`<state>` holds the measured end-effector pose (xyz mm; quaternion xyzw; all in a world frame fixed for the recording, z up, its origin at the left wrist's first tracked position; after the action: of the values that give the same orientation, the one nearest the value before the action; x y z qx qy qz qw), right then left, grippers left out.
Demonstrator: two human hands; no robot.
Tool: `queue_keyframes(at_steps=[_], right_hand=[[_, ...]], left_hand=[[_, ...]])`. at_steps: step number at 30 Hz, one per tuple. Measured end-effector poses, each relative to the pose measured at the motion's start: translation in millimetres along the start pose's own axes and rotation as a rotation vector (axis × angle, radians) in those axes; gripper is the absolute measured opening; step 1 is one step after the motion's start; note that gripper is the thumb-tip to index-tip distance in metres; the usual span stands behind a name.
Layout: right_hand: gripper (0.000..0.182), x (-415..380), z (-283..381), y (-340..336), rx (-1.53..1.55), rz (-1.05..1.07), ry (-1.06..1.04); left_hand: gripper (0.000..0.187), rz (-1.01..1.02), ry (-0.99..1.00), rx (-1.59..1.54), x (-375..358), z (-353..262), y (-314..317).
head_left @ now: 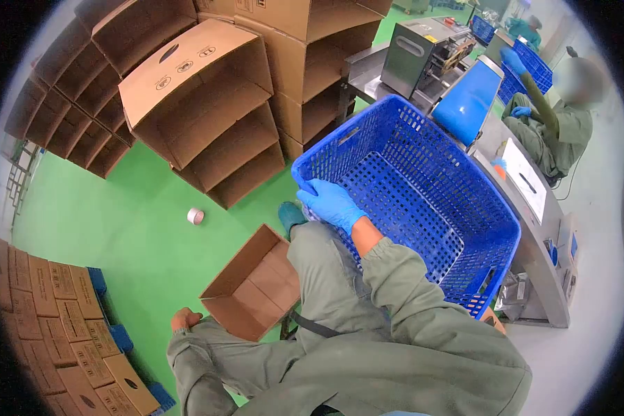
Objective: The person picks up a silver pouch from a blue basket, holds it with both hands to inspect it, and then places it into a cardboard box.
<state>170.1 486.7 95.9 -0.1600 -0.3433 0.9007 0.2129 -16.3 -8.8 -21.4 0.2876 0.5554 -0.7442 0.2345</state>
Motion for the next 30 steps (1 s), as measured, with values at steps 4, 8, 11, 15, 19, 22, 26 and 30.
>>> queue_keyframes(at_steps=[4,8,11,15,19,22,26,30], right_hand=[[0.046,-2.5,2.3,-0.7,-0.007,-0.026,-0.019],[0.045,-0.6,0.5,0.7,0.011,-0.039,-0.027],[0.045,-2.7,5.4,-3.4,-0.001,-0.017,-0.028],[0.046,-2.2,4.0,-2.8,-0.006,-0.002,-0.012],[0.047,2.1,-3.6,4.4,0.033,-0.009,-0.007],[0.046,-0.4,-0.8,2.3,0.040,-0.016,-0.013],[0.042,0.6,-0.6,2.8,0.072,0.003,-0.002],[0.041,-3.3,3.8,1.9,0.155,0.059,0.066]], left_hand=[[0.050,-0.004,0.009,0.008,11.3,5.7,5.9],[0.049,0.015,0.013,0.032,5.4,-0.1,0.5],[0.049,0.007,0.007,-0.020,-1.7,-2.0,-3.8],[0.047,-0.020,0.022,-0.013,11.0,2.3,3.8],[0.048,-0.055,0.022,-0.004,3.2,0.9,5.0],[0.047,-0.050,0.000,0.024,8.3,1.7,5.2],[0.047,-0.016,0.007,-0.002,9.1,3.2,4.3],[0.046,-0.046,0.019,-0.009,6.0,4.6,4.5]])
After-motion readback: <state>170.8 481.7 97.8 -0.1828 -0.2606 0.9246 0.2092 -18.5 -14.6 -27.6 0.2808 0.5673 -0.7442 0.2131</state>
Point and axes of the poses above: each hand's wrist, its own x-axis towards the middle knuckle, its own y-axis out of the palm, z = x × y, the point moved 2 cm from there along x, towards the middle knuckle, and after that the axes turned 3 degrees about -x, right-handed, at the moved point
